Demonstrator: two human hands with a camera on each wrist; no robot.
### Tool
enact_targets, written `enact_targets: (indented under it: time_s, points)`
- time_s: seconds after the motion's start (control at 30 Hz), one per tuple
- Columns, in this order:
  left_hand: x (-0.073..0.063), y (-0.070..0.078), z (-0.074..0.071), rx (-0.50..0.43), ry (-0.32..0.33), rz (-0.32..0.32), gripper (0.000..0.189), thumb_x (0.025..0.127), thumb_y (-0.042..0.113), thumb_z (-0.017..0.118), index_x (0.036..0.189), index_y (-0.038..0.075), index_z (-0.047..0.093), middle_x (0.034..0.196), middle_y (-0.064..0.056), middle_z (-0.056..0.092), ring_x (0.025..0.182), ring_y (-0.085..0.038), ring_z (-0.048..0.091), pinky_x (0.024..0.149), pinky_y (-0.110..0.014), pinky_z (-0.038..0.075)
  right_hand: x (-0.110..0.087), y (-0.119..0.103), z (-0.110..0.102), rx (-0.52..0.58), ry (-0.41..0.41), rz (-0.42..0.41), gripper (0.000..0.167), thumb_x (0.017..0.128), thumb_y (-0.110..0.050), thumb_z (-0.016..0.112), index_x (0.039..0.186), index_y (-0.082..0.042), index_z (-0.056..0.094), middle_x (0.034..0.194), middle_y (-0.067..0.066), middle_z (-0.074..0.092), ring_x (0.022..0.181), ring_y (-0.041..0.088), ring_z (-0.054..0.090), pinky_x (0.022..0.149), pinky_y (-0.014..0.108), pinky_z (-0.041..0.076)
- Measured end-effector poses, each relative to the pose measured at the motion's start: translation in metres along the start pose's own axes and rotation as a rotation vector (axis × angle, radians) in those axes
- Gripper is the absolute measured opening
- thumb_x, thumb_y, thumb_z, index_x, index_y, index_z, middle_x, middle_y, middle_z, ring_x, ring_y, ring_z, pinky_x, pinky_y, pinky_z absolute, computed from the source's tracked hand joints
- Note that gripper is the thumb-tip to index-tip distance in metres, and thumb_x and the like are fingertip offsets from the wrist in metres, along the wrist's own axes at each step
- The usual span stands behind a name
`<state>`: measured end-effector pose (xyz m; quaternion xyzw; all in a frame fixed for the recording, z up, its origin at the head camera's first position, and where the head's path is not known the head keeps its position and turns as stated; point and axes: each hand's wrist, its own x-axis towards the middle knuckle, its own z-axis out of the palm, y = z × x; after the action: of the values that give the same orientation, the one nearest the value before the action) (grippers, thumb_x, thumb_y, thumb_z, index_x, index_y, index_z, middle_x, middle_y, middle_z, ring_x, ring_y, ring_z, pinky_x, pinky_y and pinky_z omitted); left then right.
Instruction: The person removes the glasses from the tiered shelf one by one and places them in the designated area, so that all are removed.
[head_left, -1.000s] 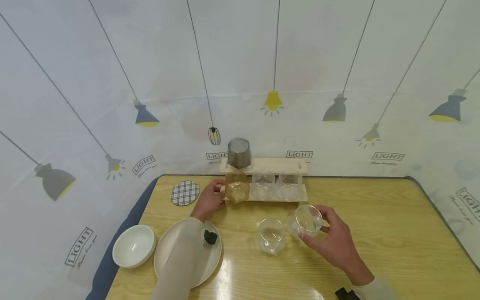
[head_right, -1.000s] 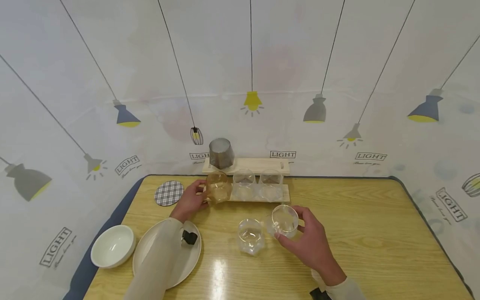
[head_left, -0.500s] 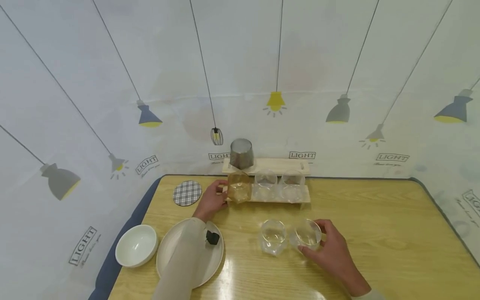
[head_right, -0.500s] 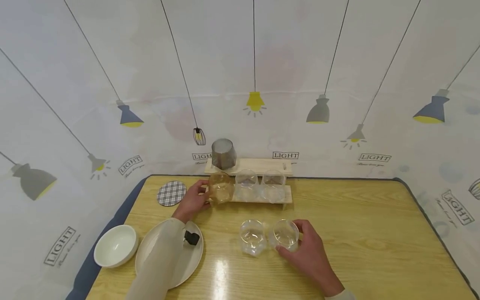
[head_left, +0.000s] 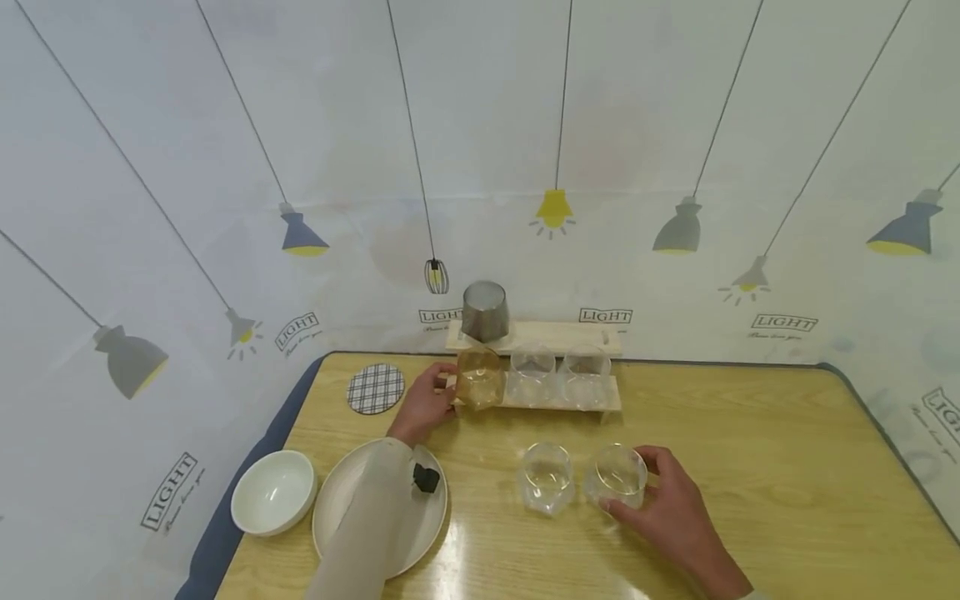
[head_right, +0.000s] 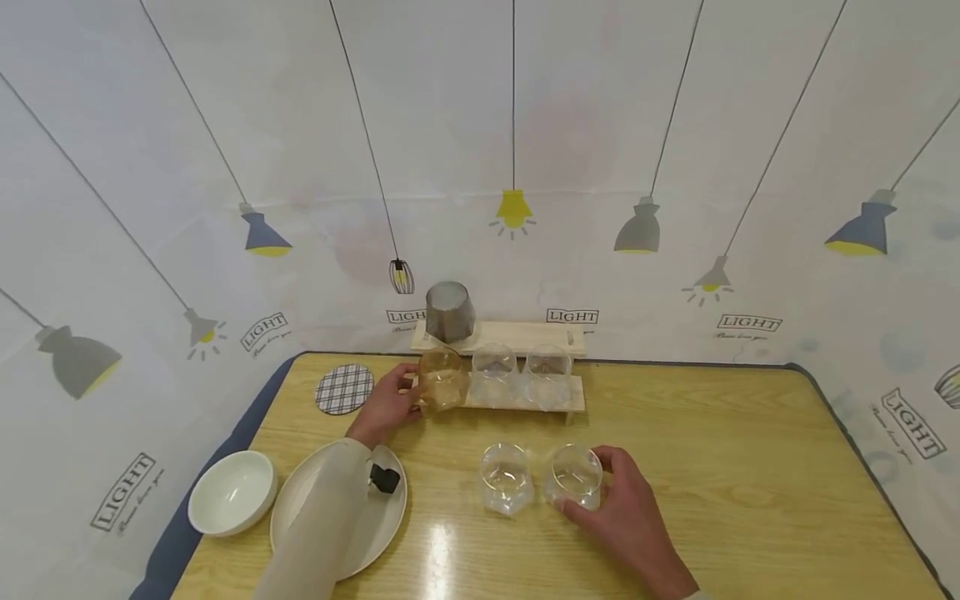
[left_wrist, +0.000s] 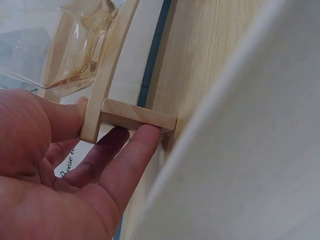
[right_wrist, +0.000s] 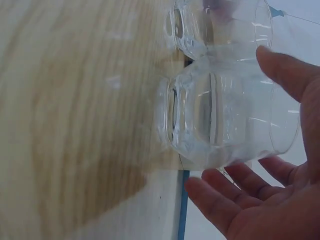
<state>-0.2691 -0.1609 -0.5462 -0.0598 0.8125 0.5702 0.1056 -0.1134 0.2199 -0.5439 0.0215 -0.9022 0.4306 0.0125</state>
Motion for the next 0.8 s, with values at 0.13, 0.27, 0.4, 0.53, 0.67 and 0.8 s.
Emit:
enact_targets:
  time_s: [0.13, 0.27, 0.4, 0.53, 0.67, 0.8]
  points:
    - [-0.001, 0.000, 0.003, 0.003, -0.008, -0.003, 0.034, 0.109, 0.009, 0.056, 0.142, 0.015, 0.059, 0.129, -0.021, 0.060, 0.097, -0.023, 0.068, 0.076, -0.036, 0.063, 0.000, 0.002, -0.009, -0.047, 0.029, -0.065, 0.086, 0.084, -0.048, 0.090, 0.144, -0.002, 0.048, 0.140, 0.018, 0.060, 0.132, 0.039, 0.058, 0.102, 0.058, 0.056]
    - [-0.001, 0.001, 0.002, 0.010, -0.001, -0.002, 0.033, 0.109, 0.009, 0.056, 0.142, 0.016, 0.059, 0.130, -0.020, 0.061, 0.098, -0.024, 0.068, 0.076, -0.036, 0.063, 0.006, -0.005, -0.020, -0.047, 0.062, -0.138, 0.074, 0.094, -0.041, 0.082, 0.146, -0.001, 0.048, 0.143, 0.019, 0.058, 0.132, 0.040, 0.057, 0.103, 0.063, 0.053]
    - [0.000, 0.000, 0.001, 0.020, 0.004, 0.005, 0.034, 0.109, 0.010, 0.056, 0.142, 0.017, 0.059, 0.130, -0.019, 0.061, 0.098, -0.023, 0.068, 0.077, -0.036, 0.063, 0.013, -0.020, -0.029, -0.041, 0.082, -0.175, 0.068, 0.096, -0.036, 0.080, 0.145, 0.000, 0.049, 0.143, 0.020, 0.058, 0.133, 0.040, 0.055, 0.105, 0.064, 0.051]
    - [0.001, -0.001, 0.001, 0.015, 0.004, 0.002, 0.034, 0.109, 0.010, 0.056, 0.142, 0.017, 0.059, 0.130, -0.020, 0.061, 0.098, -0.023, 0.068, 0.077, -0.036, 0.063, 0.021, -0.036, -0.034, -0.033, 0.091, -0.190, 0.066, 0.097, -0.036, 0.078, 0.144, 0.000, 0.050, 0.144, 0.019, 0.058, 0.135, 0.041, 0.054, 0.106, 0.065, 0.049]
    - [0.001, 0.000, 0.001, 0.003, 0.010, -0.002, 0.033, 0.109, 0.009, 0.056, 0.141, 0.017, 0.059, 0.129, -0.019, 0.060, 0.098, -0.023, 0.067, 0.077, -0.036, 0.063, 0.033, -0.052, -0.037, -0.032, 0.119, -0.224, 0.063, 0.098, -0.036, 0.078, 0.144, -0.001, 0.052, 0.143, 0.018, 0.058, 0.133, 0.040, 0.055, 0.105, 0.065, 0.049]
    - [0.000, 0.000, 0.002, -0.003, 0.011, -0.006, 0.033, 0.109, 0.008, 0.057, 0.141, 0.016, 0.060, 0.126, -0.019, 0.060, 0.097, -0.023, 0.067, 0.078, -0.037, 0.064, 0.047, -0.068, -0.041, -0.038, 0.152, -0.261, 0.060, 0.098, -0.033, 0.078, 0.142, -0.002, 0.053, 0.141, 0.018, 0.060, 0.131, 0.039, 0.056, 0.105, 0.064, 0.049]
